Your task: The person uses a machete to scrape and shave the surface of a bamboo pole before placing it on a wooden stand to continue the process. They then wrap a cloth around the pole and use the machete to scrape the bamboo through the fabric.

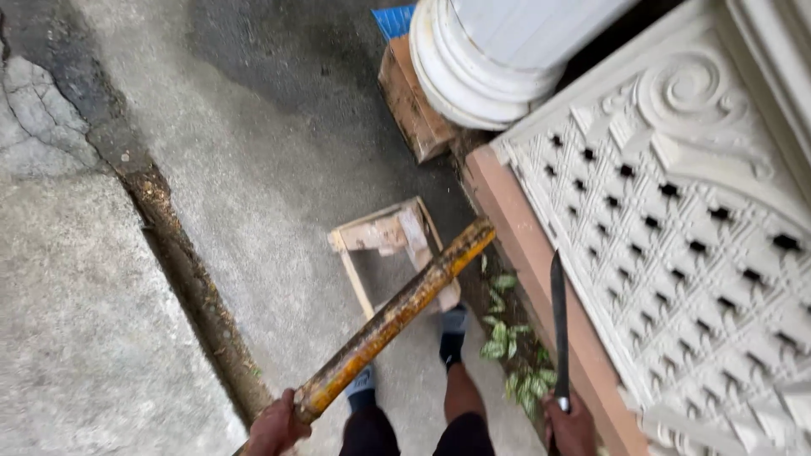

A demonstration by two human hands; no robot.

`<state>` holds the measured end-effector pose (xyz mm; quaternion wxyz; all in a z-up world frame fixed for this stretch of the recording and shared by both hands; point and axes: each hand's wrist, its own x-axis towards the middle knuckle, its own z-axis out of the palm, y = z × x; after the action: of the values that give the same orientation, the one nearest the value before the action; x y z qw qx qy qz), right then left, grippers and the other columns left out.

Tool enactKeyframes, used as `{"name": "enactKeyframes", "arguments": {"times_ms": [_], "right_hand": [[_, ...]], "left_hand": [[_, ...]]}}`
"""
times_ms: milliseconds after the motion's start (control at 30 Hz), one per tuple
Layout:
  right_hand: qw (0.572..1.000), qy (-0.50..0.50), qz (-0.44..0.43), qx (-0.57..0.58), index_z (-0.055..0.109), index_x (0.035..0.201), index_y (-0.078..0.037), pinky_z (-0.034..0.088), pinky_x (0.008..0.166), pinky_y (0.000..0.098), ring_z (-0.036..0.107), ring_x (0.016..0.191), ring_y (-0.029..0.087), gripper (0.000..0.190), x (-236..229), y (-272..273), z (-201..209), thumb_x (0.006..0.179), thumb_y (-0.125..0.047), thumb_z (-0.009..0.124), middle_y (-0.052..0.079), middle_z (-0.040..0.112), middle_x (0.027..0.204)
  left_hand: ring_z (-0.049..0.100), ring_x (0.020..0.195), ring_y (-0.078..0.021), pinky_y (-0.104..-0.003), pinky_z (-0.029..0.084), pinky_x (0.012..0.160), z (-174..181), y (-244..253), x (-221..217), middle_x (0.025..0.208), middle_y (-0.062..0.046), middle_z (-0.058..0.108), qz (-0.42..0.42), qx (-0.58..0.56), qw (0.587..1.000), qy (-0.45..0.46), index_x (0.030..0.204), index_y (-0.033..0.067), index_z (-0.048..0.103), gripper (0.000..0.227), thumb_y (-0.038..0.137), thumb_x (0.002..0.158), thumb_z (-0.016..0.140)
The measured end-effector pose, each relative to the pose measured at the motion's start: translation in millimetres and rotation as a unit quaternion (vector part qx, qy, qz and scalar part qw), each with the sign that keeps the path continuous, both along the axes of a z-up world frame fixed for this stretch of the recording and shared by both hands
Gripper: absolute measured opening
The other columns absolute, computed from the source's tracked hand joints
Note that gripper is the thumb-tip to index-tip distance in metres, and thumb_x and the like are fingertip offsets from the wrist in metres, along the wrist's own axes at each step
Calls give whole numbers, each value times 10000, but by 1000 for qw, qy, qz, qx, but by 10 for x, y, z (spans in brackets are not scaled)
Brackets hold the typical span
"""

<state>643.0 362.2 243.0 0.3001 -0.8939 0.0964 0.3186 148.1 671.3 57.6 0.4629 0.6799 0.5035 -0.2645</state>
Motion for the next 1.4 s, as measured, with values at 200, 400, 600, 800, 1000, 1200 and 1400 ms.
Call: {"name": "enactKeyframes", "arguments": {"times_ms": [200,400,600,800,1000,1200,1400], "right_hand": [[959,-229,165,-26,743,1038,-22,525,570,319,623,566,149,336,386,-1168,-1140,739,-163,807,75,669,649],[956,-201,193,-94,716,1136,-28,544,659,358,629,658,220,413,280,-837,-1143,782,-221,804,160,670,732],[932,-170,285,-145,695,1127,-34,544,743,338,691,723,161,453,-40,-146,-619,748,-253,810,107,709,825],[965,-57,251,54,622,1061,33,560,640,402,653,638,268,425,512,-1719,-2249,746,-212,770,206,680,775],[958,-150,239,-49,652,1050,29,554,723,325,696,696,181,496,570,-1924,-2011,640,-182,834,147,703,781],[960,-151,218,-87,671,1016,35,561,699,367,659,656,229,432,783,-1620,-1883,733,-253,823,161,678,723],[954,-115,210,-180,698,1094,-11,539,752,348,671,688,201,414,391,-468,-1046,778,-265,778,129,694,742]], "left_hand": [[722,1030,-369,-475,564,924,-33,96,-27,1016,-162,732,-29,-32,999,25,1251,127,484,720,361,673,843],[729,1056,-336,-448,588,963,117,10,-101,1073,-159,727,2,7,999,47,1319,161,459,766,351,665,809],[667,1176,-333,-530,538,1014,406,432,67,1241,-126,673,32,35,992,117,1380,208,451,780,398,713,810],[675,1196,-295,-525,524,1039,250,328,34,1243,-92,677,34,3,991,133,1393,243,459,775,361,713,811],[639,1239,-327,-531,492,1044,277,321,47,1276,-79,667,40,48,990,125,1360,235,497,696,362,733,772],[606,1288,-283,-540,426,1151,568,381,146,1320,-62,642,-6,-24,988,153,1445,261,398,821,403,758,822],[607,1282,-274,-652,297,1219,670,84,238,1313,-50,640,-30,-27,990,136,1421,248,389,765,391,790,797]]}}
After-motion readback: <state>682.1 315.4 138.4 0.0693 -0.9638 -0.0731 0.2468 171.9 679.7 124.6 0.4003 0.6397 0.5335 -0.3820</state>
